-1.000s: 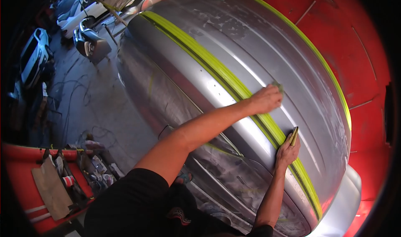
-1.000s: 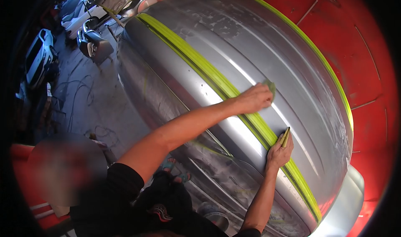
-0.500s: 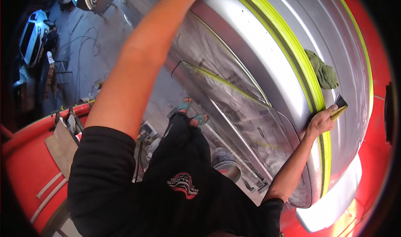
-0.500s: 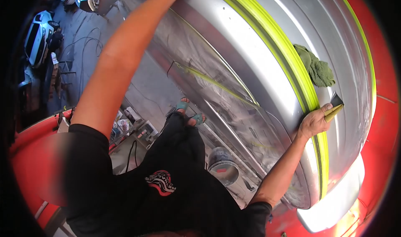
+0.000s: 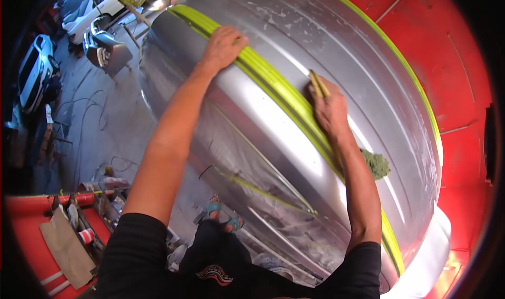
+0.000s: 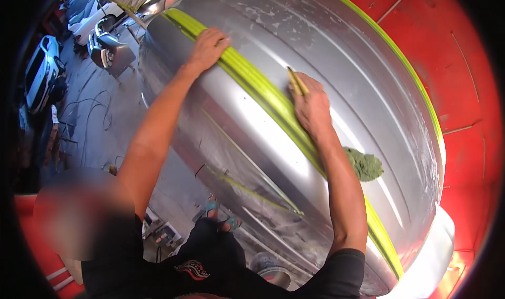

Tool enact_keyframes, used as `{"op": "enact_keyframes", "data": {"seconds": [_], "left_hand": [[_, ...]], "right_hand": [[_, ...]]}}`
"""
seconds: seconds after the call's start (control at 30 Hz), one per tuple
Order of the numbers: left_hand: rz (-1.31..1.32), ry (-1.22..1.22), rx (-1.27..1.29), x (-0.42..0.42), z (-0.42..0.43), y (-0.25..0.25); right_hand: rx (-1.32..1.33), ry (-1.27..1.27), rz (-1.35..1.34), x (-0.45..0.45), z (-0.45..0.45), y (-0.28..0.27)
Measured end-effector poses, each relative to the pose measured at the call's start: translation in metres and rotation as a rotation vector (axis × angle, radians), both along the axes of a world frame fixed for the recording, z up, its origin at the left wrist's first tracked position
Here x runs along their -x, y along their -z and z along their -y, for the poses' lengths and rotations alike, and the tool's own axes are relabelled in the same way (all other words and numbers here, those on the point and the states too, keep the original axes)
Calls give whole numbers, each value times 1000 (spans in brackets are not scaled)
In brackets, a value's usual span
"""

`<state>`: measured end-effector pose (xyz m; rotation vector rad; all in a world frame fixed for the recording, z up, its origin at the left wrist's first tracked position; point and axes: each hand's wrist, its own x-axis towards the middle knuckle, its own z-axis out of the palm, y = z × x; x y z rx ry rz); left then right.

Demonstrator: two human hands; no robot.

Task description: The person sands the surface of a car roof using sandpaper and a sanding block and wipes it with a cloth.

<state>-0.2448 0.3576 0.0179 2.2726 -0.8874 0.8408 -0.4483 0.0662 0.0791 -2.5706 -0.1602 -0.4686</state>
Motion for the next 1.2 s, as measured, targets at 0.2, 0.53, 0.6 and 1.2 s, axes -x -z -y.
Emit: {"op": "enact_keyframes", "data": {"seconds": [0.2, 0.53, 0.6, 1.2], "left_hand": [[46, 14, -6, -33, -15, 8], [9, -8, 31, -35, -17, -6], [-18, -16, 20, -34, -18, -6], [-30, 7, 28, -37, -19, -8]], "right_hand": [[450, -186, 35, -67, 5, 27], [468, -187, -90, -155, -46, 35], [471, -210, -57, -201, -73, 40], [437, -277, 78, -282, -114, 41]]}}
